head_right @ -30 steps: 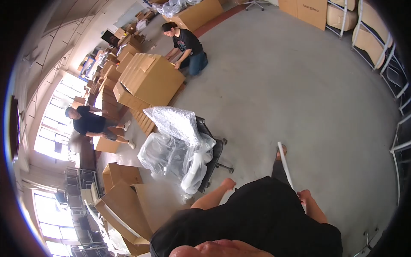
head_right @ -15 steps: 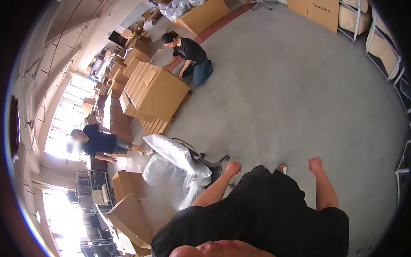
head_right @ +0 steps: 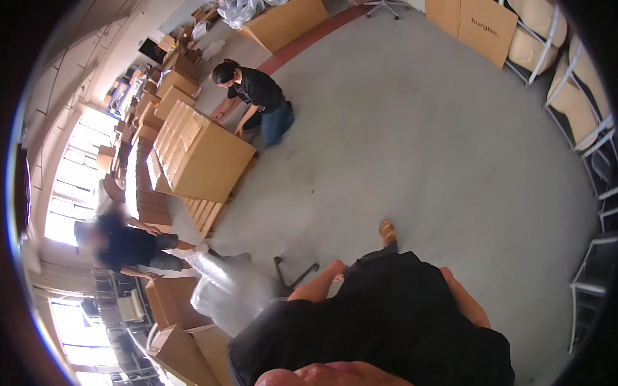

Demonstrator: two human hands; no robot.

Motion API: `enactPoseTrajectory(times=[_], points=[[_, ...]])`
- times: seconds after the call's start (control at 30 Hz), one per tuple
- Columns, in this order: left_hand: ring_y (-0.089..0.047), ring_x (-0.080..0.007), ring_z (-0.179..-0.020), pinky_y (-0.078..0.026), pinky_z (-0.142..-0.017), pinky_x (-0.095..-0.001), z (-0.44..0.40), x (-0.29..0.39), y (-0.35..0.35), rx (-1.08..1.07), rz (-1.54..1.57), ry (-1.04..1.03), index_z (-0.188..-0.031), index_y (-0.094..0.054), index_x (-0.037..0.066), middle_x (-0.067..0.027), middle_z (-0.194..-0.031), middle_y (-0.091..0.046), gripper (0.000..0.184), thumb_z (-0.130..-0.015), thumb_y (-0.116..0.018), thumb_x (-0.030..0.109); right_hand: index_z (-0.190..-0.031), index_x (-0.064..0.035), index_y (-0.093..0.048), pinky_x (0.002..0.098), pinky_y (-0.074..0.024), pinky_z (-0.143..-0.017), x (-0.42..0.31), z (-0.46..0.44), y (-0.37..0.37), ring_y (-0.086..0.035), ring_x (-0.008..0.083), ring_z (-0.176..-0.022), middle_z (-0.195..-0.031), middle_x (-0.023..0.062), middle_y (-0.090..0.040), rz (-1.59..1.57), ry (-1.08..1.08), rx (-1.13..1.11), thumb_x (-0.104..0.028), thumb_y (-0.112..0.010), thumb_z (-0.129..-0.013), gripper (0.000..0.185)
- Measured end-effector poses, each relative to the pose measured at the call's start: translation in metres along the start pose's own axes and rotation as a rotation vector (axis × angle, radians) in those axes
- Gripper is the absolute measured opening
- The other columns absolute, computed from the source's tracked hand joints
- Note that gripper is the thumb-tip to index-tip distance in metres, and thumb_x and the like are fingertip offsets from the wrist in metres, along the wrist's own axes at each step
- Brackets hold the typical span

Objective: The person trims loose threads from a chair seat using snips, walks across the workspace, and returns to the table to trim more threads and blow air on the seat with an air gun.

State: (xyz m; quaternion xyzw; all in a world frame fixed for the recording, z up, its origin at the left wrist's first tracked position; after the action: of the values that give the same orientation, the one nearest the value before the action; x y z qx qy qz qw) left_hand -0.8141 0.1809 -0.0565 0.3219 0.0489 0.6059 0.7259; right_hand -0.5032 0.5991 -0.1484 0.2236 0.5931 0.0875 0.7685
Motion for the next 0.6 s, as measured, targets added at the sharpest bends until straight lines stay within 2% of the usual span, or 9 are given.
enactPoseTrajectory(times=[0.03, 0.1, 0.17, 0.23, 0.27, 0.33, 0.43, 0.53, 0.6], points=[[-0.071, -0.0272, -0.072, -0.055, -0.071, -0.0439, -0.007, 0.011, 0.019, -0.123, 0.336, 0.442, -0.081, -0.072, 0.011, -0.0109, -0.068, -0.070, 0.023, -0.087, -0.059, 0.029, -0.072, -0.0016, -0.068, 0.0437, -0.0494, -0.060, -0.036, -0.013, 0.039, -0.062, 0.0271, -0.058, -0.070, 0.0136, -0.067, 0.124, -0.539, -0.229, -0.023, -0.064, -0.085, 0.025], [-0.070, -0.0273, -0.070, -0.055, -0.070, -0.0445, -0.084, -0.010, 0.029, -0.023, -0.030, 0.076, -0.079, -0.072, 0.012, -0.0106, -0.065, -0.069, 0.031, -0.091, -0.052, 0.032, -0.070, -0.0014, -0.065, 0.0429, -0.0482, -0.055, -0.063, -0.057, 0.092, -0.061, 0.0273, -0.056, -0.068, 0.0143, -0.065, 0.325, -0.471, -0.349, -0.019, -0.063, -0.086, 0.024], [-0.071, -0.0352, -0.087, -0.056, -0.078, -0.0479, -0.105, 0.025, 0.085, -0.072, 0.009, 0.112, -0.076, -0.073, 0.005, -0.0208, -0.086, -0.072, 0.035, -0.083, -0.057, 0.035, -0.068, -0.0012, -0.063, 0.0422, -0.0469, -0.051, -0.078, -0.067, 0.109, -0.059, 0.0275, -0.053, -0.066, 0.0150, -0.062, 0.483, -0.436, -0.506, -0.016, -0.061, -0.087, 0.024], [-0.068, -0.0391, -0.089, -0.055, -0.080, -0.0499, -0.138, 0.040, 0.122, 0.117, -0.426, -0.301, -0.078, -0.071, 0.003, -0.0211, -0.089, -0.070, 0.036, -0.085, -0.051, 0.032, -0.069, -0.0018, -0.055, 0.0405, -0.0449, -0.041, -0.086, -0.102, 0.136, -0.057, 0.0259, -0.047, -0.061, 0.0135, -0.054, -0.110, -0.829, -0.020, -0.015, -0.060, -0.086, 0.022], [-0.068, -0.0402, -0.088, -0.055, -0.079, -0.0509, -0.145, 0.055, 0.142, 0.237, -0.324, -0.307, -0.080, -0.071, 0.002, -0.0215, -0.089, -0.070, 0.034, -0.086, -0.051, 0.029, -0.070, -0.0021, -0.051, 0.0396, -0.0439, -0.037, -0.090, -0.125, 0.147, -0.055, 0.0251, -0.044, -0.059, 0.0128, -0.050, -0.408, -0.990, 0.240, -0.014, -0.059, -0.086, 0.021], [-0.067, -0.0414, -0.087, -0.055, -0.078, -0.0520, -0.149, 0.091, 0.189, 0.366, -0.224, -0.307, -0.082, -0.070, 0.001, -0.0219, -0.089, -0.069, 0.031, -0.086, -0.052, 0.027, -0.073, -0.0010, -0.053, 0.0387, -0.0435, -0.037, -0.112, -0.167, 0.158, -0.056, 0.0243, -0.045, -0.060, 0.0117, -0.053, -0.429, -0.925, 0.219, -0.013, -0.059, -0.086, 0.018], [-0.067, -0.0420, -0.086, -0.055, -0.078, -0.0524, -0.119, 0.145, 0.233, 0.317, 0.391, -0.101, -0.086, -0.069, 0.002, -0.0224, -0.091, -0.068, 0.022, -0.085, -0.054, 0.018, -0.075, 0.0002, -0.056, 0.0381, -0.0435, -0.038, -0.122, -0.208, 0.158, -0.057, 0.0240, -0.046, -0.062, 0.0107, -0.056, -0.452, -0.885, 0.163, -0.012, -0.060, -0.085, 0.017], [-0.068, -0.0395, -0.088, -0.055, -0.082, -0.0509, -0.152, 0.145, 0.233, 0.302, 0.112, -0.112, -0.086, -0.069, 0.004, -0.0202, -0.093, -0.068, 0.016, -0.083, -0.056, 0.012, -0.073, 0.0000, -0.058, 0.0384, -0.0439, -0.039, -0.106, -0.254, 0.164, -0.058, 0.0247, -0.047, -0.061, 0.0111, -0.057, -0.368, -0.837, 0.039, -0.013, -0.061, -0.084, 0.018], [-0.069, -0.0377, -0.089, -0.056, -0.081, -0.0492, -0.166, 0.132, 0.211, 0.140, -0.456, -0.224, -0.086, -0.069, 0.003, -0.0179, -0.091, -0.069, 0.015, -0.081, -0.057, 0.009, -0.072, -0.0003, -0.060, 0.0386, -0.0439, -0.039, -0.052, -0.276, 0.165, -0.058, 0.0249, -0.048, -0.061, 0.0115, -0.057, -0.275, -0.774, -0.056, -0.013, -0.061, -0.083, 0.017]])
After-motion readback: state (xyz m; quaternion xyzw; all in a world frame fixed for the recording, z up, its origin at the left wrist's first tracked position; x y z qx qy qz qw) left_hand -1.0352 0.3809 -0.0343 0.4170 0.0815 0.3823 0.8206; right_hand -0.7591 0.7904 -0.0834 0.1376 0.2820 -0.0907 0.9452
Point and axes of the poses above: each hand's wrist, its own z-axis away from the middle knuckle, its own y-axis out of the back of the hand, x = y × z, the point moved 1 cm from there along -z, towards the middle knuckle
